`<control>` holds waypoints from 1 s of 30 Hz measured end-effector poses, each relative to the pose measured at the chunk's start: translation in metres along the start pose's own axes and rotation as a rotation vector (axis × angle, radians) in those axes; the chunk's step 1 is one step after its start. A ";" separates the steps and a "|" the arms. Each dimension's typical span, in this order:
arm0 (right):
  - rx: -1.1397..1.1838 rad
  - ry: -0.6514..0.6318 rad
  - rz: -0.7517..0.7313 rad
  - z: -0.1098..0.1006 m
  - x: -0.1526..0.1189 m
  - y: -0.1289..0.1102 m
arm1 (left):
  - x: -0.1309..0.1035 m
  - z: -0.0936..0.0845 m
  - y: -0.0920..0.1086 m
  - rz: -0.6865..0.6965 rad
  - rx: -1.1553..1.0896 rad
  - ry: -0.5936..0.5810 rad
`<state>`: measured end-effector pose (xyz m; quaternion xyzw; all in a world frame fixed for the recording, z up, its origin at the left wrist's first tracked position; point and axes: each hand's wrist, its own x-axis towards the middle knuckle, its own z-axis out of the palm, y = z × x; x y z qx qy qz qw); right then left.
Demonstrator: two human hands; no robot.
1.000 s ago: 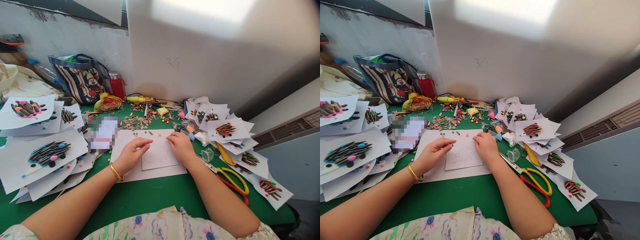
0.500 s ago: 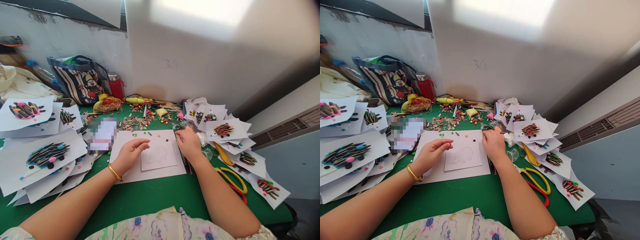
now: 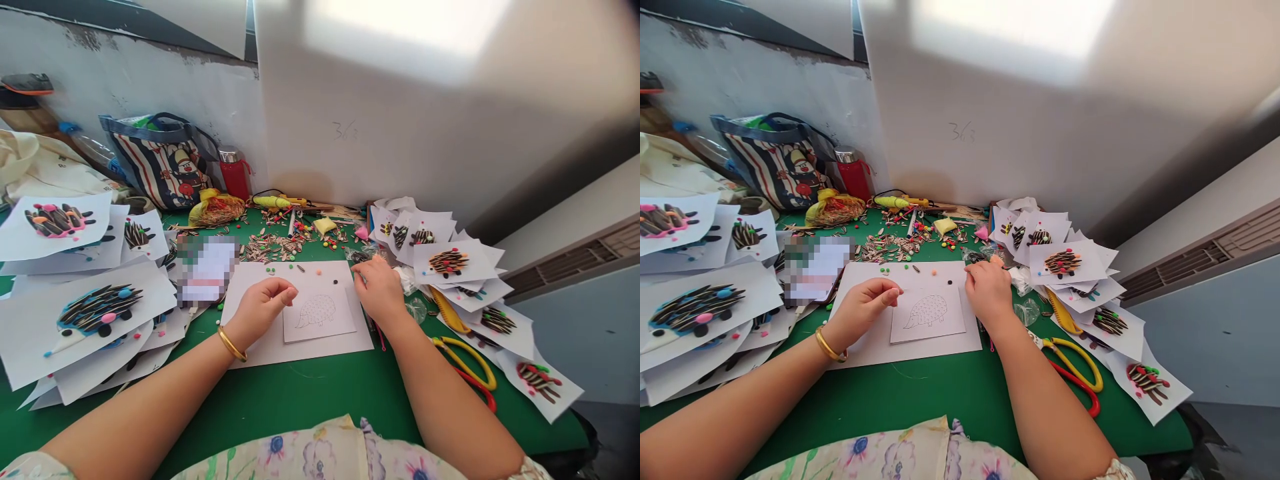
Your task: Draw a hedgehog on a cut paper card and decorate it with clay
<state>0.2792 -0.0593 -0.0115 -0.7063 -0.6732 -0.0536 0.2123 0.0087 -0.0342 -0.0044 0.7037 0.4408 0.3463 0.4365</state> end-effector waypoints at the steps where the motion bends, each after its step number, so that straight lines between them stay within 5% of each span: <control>1: 0.010 -0.014 -0.014 0.001 -0.001 -0.002 | 0.000 0.000 0.000 0.002 0.011 0.000; 9: 0.024 -0.107 -0.048 0.004 -0.005 -0.010 | 0.004 0.002 -0.009 0.082 0.100 0.106; 19: -0.034 -0.244 -0.032 0.001 -0.005 -0.014 | 0.019 -0.015 -0.029 0.263 0.630 0.096; 25: -0.052 -0.224 -0.063 0.000 -0.004 -0.016 | 0.019 -0.013 -0.026 0.216 0.569 0.073; 30: -0.203 -0.139 0.030 -0.017 0.004 0.011 | 0.020 -0.013 -0.024 0.210 0.543 0.043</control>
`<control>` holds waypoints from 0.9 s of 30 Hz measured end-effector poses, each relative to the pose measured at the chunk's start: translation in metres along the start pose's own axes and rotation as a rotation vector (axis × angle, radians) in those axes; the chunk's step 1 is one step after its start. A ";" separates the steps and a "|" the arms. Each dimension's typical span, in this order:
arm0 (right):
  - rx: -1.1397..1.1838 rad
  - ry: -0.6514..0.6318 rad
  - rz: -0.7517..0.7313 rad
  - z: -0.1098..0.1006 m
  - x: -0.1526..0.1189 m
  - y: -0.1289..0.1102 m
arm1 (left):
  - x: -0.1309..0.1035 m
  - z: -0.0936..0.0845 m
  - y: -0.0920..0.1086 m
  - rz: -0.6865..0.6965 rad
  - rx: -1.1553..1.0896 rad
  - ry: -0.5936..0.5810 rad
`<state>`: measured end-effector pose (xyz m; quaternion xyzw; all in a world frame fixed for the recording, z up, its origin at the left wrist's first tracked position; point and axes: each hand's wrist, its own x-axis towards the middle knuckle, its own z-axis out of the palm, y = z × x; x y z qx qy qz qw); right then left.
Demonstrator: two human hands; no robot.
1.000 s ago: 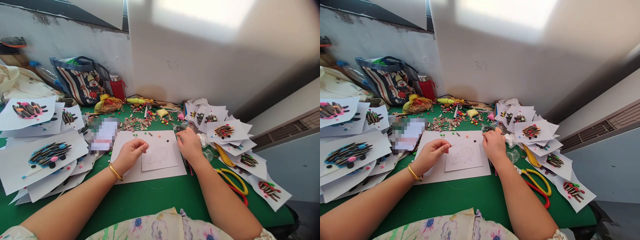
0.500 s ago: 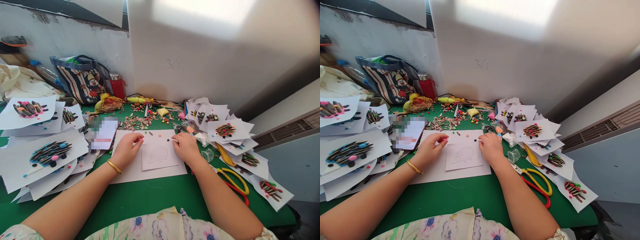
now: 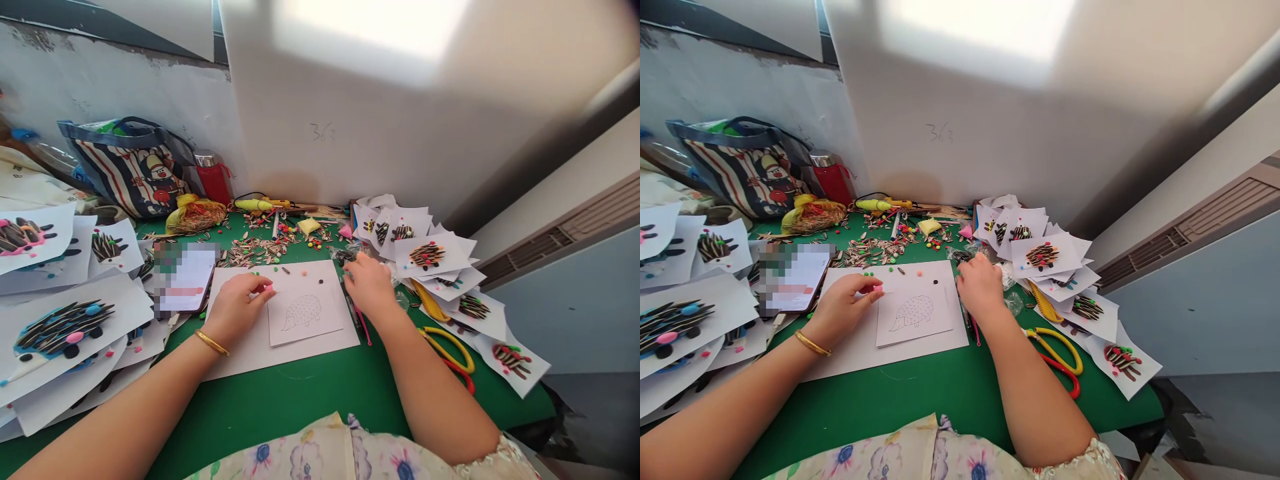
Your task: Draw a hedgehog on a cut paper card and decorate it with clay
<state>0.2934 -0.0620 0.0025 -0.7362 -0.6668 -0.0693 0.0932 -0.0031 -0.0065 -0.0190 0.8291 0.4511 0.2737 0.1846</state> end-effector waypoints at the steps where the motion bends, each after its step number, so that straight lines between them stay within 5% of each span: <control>1: -0.040 0.019 0.049 -0.002 0.001 0.010 | 0.000 0.000 0.000 0.005 0.002 0.009; 7: -0.154 -0.012 0.239 -0.001 0.000 0.055 | 0.000 0.002 -0.001 -0.022 -0.029 0.017; 12: -0.125 -0.028 0.257 0.002 0.001 0.053 | 0.000 0.001 0.002 -0.050 -0.068 0.005; 16: 0.039 0.123 0.132 -0.003 -0.001 0.019 | -0.002 -0.001 0.010 -0.062 -0.231 0.054; 21: 0.511 0.143 -0.313 -0.009 -0.020 -0.046 | -0.011 0.000 0.029 -0.205 -0.651 0.006; 27: 0.997 0.001 -0.359 -0.011 -0.044 -0.086 | -0.020 0.002 0.044 -0.212 -0.788 -0.093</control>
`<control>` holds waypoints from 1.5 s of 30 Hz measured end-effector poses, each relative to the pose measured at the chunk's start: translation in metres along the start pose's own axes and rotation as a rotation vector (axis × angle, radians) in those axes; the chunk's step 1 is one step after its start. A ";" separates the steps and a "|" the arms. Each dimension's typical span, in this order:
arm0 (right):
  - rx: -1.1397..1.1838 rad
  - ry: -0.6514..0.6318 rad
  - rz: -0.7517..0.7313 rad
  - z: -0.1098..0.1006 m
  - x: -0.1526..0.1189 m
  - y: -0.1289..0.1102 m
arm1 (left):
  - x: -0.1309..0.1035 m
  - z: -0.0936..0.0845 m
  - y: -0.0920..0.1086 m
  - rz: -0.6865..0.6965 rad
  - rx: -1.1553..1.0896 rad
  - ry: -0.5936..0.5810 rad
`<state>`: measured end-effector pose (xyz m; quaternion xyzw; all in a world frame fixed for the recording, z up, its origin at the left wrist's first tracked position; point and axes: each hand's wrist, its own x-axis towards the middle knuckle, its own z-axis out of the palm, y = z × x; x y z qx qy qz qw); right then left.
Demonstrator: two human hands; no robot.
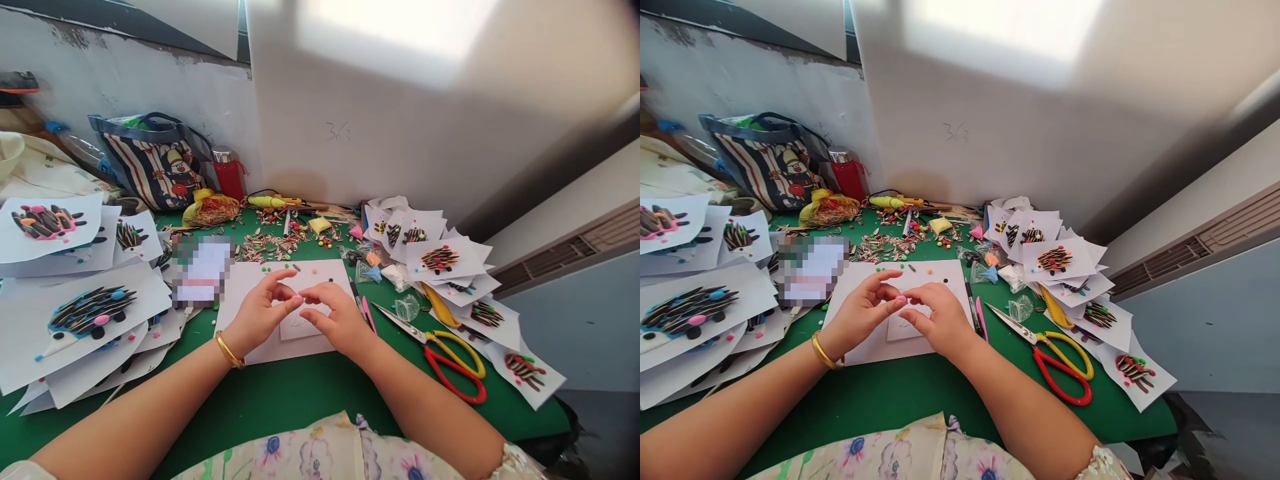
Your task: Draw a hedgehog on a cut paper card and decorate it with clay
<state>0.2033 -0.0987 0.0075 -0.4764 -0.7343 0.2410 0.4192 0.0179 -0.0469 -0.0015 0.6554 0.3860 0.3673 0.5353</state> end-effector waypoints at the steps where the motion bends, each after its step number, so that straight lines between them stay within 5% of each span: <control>1: 0.062 0.003 0.040 0.002 -0.001 -0.001 | -0.001 0.001 0.001 -0.007 -0.008 -0.013; 7: 0.244 0.084 0.167 0.005 0.000 0.000 | -0.005 0.002 0.006 -0.037 -0.119 -0.091; 11: 0.201 0.163 0.115 0.004 0.000 0.000 | -0.006 0.002 0.007 -0.005 -0.021 -0.065; 16: 0.054 0.113 0.003 0.005 -0.004 0.003 | -0.005 0.004 0.007 -0.002 0.108 -0.064; 45: -0.178 0.119 -0.220 0.006 -0.009 0.011 | -0.006 0.002 0.005 -0.071 -0.014 -0.217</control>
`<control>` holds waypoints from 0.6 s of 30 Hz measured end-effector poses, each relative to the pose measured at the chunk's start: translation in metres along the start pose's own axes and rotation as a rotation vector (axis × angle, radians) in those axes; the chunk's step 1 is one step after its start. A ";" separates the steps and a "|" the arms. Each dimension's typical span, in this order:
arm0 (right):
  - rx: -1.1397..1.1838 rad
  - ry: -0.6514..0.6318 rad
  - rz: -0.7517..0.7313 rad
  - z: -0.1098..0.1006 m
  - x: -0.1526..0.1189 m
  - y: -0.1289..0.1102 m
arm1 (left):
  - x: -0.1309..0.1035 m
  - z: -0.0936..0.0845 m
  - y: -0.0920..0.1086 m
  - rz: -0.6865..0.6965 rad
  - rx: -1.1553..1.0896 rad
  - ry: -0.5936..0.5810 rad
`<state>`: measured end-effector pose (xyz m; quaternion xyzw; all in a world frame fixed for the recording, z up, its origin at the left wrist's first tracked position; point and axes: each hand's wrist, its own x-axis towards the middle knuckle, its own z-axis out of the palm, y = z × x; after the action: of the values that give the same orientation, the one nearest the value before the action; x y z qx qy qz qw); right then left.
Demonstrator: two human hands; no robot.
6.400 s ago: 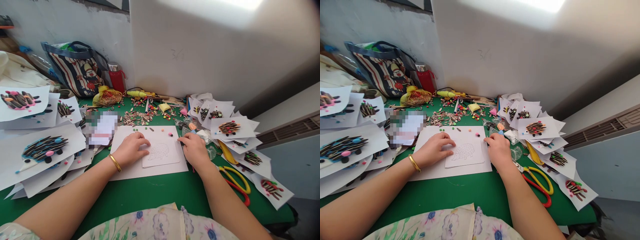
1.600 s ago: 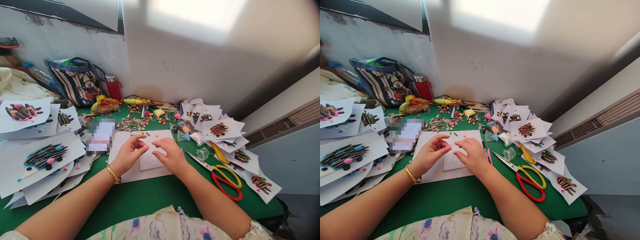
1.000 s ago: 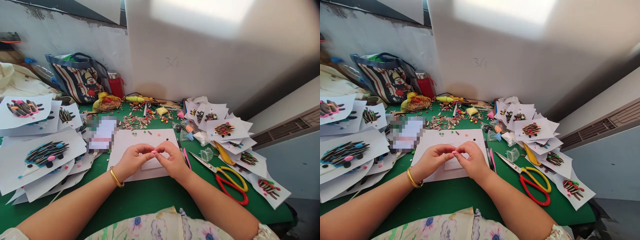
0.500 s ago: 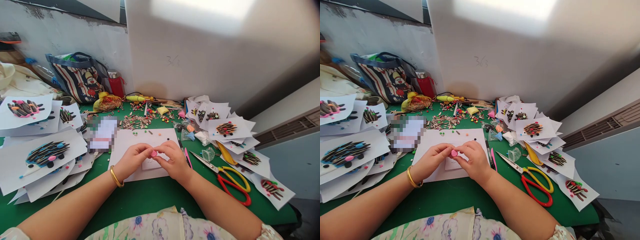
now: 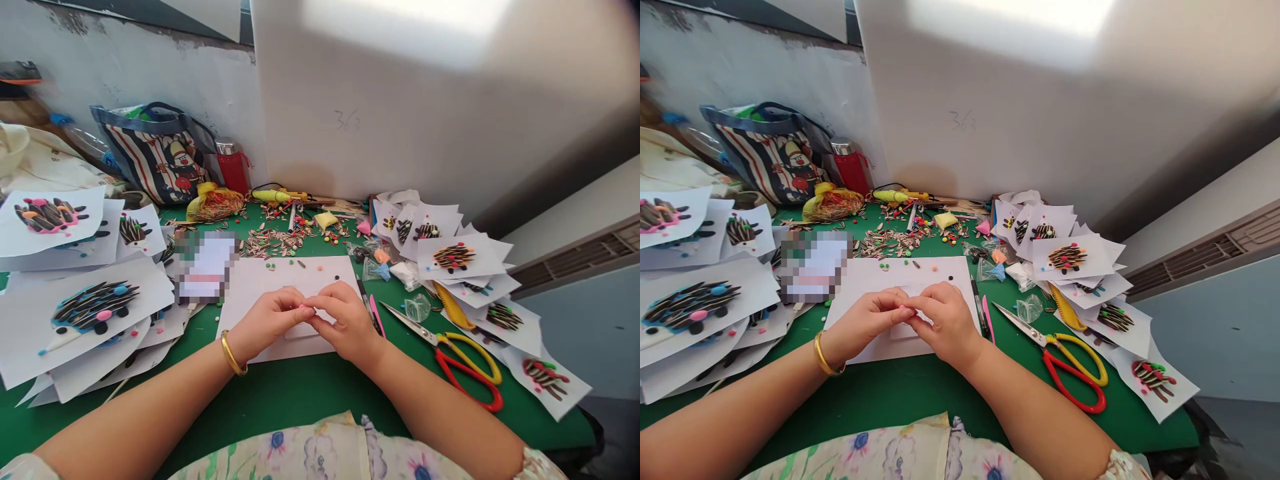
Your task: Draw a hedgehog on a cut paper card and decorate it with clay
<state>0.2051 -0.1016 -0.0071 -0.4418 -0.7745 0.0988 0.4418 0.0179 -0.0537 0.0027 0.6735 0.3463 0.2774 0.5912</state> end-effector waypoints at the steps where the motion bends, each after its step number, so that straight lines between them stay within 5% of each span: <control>1: 0.000 0.003 0.000 0.000 0.000 0.000 | 0.000 0.000 0.000 -0.004 -0.013 -0.008; 18: 0.230 0.047 0.159 -0.005 0.005 -0.002 | 0.000 0.000 -0.002 0.192 0.190 0.080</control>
<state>0.2067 -0.1002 -0.0001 -0.4505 -0.7099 0.2115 0.4983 0.0180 -0.0536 0.0005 0.7449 0.3283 0.3251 0.4813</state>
